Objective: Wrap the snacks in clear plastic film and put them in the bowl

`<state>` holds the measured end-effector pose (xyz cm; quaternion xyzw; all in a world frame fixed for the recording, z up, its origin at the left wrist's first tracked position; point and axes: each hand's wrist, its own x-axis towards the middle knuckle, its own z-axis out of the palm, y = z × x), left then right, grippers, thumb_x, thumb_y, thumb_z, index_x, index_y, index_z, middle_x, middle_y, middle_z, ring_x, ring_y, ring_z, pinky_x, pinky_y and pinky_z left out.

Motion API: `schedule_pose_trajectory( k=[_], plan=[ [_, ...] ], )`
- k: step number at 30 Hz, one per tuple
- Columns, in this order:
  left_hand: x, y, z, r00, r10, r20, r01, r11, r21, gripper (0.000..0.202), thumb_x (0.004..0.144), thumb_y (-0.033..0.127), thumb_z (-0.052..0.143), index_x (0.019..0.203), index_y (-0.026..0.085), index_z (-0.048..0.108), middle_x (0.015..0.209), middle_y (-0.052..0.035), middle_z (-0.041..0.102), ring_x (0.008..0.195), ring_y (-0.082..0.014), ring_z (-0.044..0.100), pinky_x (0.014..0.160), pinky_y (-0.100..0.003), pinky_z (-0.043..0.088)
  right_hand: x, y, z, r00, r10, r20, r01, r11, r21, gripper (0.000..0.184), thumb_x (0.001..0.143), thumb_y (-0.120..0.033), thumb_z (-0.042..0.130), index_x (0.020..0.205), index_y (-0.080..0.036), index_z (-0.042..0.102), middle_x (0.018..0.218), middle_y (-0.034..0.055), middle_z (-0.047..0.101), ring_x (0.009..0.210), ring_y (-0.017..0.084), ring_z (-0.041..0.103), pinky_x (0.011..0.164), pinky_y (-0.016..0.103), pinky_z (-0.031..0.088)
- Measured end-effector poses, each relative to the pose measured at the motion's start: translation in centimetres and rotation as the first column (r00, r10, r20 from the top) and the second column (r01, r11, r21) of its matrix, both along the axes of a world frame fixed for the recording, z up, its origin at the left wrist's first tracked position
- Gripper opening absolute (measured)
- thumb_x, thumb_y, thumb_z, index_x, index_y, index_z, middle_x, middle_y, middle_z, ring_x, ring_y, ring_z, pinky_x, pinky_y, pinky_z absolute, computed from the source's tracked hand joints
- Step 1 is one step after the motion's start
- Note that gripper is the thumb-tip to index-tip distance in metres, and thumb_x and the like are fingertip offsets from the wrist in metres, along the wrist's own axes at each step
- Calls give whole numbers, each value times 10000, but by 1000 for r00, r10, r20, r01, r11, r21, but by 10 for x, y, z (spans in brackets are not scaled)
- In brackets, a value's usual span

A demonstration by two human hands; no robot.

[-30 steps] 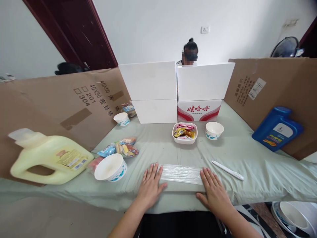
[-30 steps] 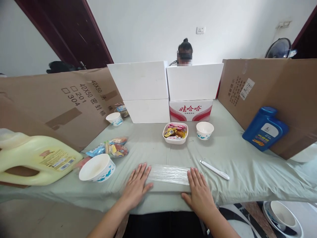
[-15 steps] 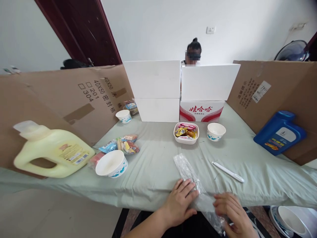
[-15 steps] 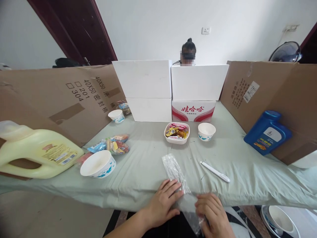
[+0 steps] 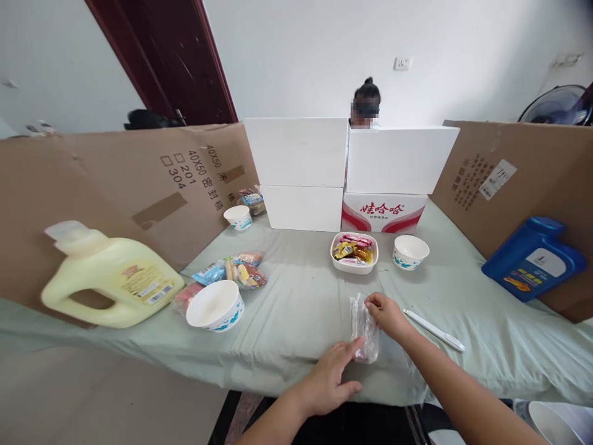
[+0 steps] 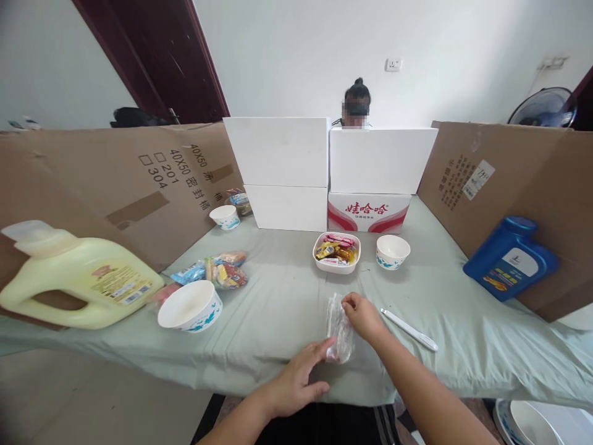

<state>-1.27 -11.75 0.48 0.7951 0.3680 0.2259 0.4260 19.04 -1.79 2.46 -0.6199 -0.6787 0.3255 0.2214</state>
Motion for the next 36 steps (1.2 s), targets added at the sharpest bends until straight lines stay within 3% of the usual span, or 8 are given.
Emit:
schedule_pose_trajectory(
  k=[3,9,15,19,22,25,29,36],
  plan=[
    [-1,4,8,997,-71,-24,71,997,19,589,801,208,647,1360,289,478,1328,-44,568,1259,-254,465,1143,-472,235,-9,6,-7,989,-34,142,26,998,55,141,870,-259,483,901,-192,603,777,25,676,696,161,625,628,251,387],
    [3,3,14,998,-67,-15,67,997,40,494,783,197,663,1265,259,575,1281,-49,603,1229,-244,489,1143,-455,242,-23,-3,-14,925,-91,370,47,991,126,177,947,-259,423,966,-183,582,947,96,693,860,204,646,688,272,362],
    [8,-7,9,994,73,-86,-74,997,-15,467,751,151,679,1201,265,628,1465,-76,405,1298,-272,426,1113,-455,324,-31,-3,-16,868,-120,482,67,990,126,211,979,-239,345,1034,-164,535,1001,124,678,854,218,666,670,284,387],
    [6,-14,6,979,204,9,-205,976,77,357,786,103,593,1121,222,625,1450,-104,388,1141,-217,561,1028,-396,440,-33,-4,-16,861,-115,495,69,992,109,213,982,-234,331,1047,-161,520,1014,128,668,862,216,670,684,285,410],
    [6,-6,12,937,343,66,-345,877,334,235,849,129,511,1059,178,605,1239,-134,532,1027,-219,587,920,-400,496,-34,-4,-17,875,-112,470,74,992,98,209,979,-222,330,1056,-159,514,1049,138,651,888,219,664,707,286,420],
    [12,25,20,968,243,59,-236,808,539,201,883,132,459,1025,178,594,999,-86,620,947,-213,583,875,-387,491,-35,-4,-16,905,-115,410,87,992,87,199,963,-187,341,1050,-155,518,1047,147,641,906,230,656,731,297,424],
    [24,80,15,976,96,-197,37,813,581,113,836,107,519,865,179,602,913,-58,645,909,-203,583,870,-354,474,-28,-3,-10,958,-109,265,95,993,66,141,930,-189,415,1003,-162,533,995,134,651,930,234,643,774,308,430],
    [25,100,-4,968,87,-235,65,819,570,124,850,134,533,931,179,615,1032,-75,624,1022,-223,526,898,-364,429,2,-33,-17,982,-107,-157,101,994,-47,340,900,-349,388,1208,-211,429,950,41,637,699,158,652,534,261,491]
  ],
)
